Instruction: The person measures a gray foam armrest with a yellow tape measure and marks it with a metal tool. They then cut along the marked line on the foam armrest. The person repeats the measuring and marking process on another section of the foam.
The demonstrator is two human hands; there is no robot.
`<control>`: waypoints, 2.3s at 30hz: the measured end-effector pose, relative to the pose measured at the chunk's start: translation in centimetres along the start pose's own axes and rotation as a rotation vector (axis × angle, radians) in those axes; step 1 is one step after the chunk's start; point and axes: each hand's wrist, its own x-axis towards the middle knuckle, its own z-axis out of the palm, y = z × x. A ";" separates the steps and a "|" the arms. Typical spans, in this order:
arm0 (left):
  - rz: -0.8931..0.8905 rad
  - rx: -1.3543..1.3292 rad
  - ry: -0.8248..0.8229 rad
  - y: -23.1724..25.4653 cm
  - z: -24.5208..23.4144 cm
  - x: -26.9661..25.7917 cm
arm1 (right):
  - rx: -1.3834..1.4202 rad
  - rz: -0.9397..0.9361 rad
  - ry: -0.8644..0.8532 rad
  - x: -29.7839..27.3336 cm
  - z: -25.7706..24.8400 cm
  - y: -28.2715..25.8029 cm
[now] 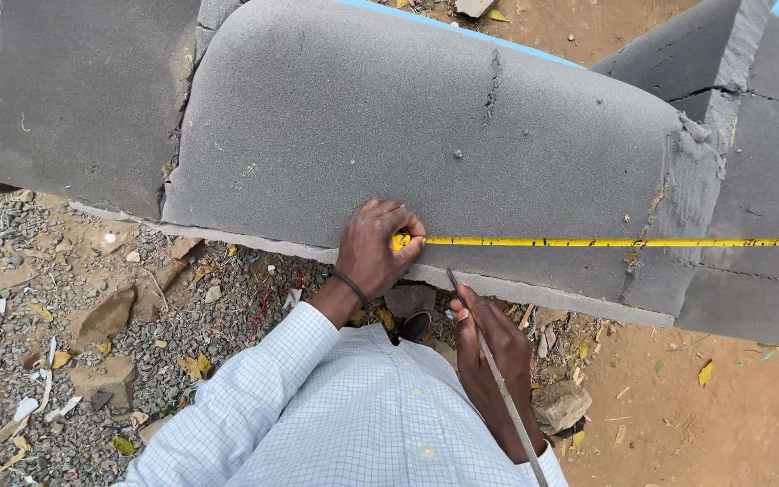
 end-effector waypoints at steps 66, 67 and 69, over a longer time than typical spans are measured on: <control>-0.216 -0.345 0.312 -4.1 -4.2 6.9 | 0.315 -0.211 0.240 18.8 -1.4 -1.0; -0.216 -0.349 0.317 -4.1 -4.2 7.0 | 0.318 -0.249 0.285 21.3 -1.0 -0.3; -0.219 -0.355 0.316 -3.9 -4.2 6.9 | 0.332 -0.273 0.308 23.7 -0.4 -0.3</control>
